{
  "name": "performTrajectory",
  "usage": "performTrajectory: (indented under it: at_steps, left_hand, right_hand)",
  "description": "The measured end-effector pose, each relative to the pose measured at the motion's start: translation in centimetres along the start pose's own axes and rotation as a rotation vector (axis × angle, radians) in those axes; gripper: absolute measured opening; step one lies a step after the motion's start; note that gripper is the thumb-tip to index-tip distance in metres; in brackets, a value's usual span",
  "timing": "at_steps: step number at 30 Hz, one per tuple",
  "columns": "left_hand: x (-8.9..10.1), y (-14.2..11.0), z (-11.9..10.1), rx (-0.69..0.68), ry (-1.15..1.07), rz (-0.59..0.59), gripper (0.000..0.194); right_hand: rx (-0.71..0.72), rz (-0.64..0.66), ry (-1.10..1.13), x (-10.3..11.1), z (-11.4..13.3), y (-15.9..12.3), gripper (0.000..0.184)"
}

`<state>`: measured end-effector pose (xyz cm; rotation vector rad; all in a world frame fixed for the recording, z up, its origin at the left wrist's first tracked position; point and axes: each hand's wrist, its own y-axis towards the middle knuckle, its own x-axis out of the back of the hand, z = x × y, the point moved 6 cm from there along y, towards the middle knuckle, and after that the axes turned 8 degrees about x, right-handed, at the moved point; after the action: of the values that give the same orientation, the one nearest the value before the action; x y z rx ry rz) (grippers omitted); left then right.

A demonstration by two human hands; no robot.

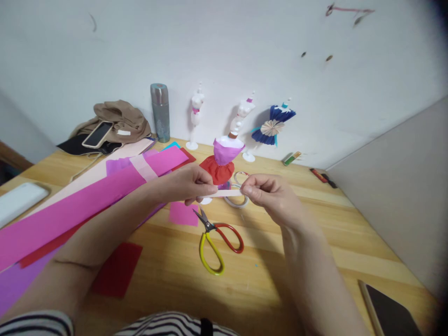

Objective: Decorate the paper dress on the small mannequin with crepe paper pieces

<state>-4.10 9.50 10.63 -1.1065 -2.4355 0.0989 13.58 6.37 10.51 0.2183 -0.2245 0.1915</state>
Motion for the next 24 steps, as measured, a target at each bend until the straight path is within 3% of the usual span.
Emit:
performTrajectory:
  at_steps: [8,14,19,24]
  left_hand:
    - [1.0,-0.4,-0.2,0.007,0.069,-0.050,0.028]
    - [2.0,-0.9,-0.6,-0.030,0.131,-0.068,0.028]
    - [2.3,-1.2,-1.0,-0.041,0.154,-0.057,0.028]
    - [3.2,-1.5,-0.9,-0.013,0.191,-0.134,0.028]
  right_hand:
    - [-0.022,0.110,-0.007,0.3,-0.3,0.0,0.053]
    - [-0.035,0.260,-0.072,0.1,0.4,-0.1,0.048]
    - [-0.050,0.253,-0.080,0.3,0.4,0.0,0.045]
    - [-0.064,0.225,-0.132,0.8,0.2,0.1,0.048]
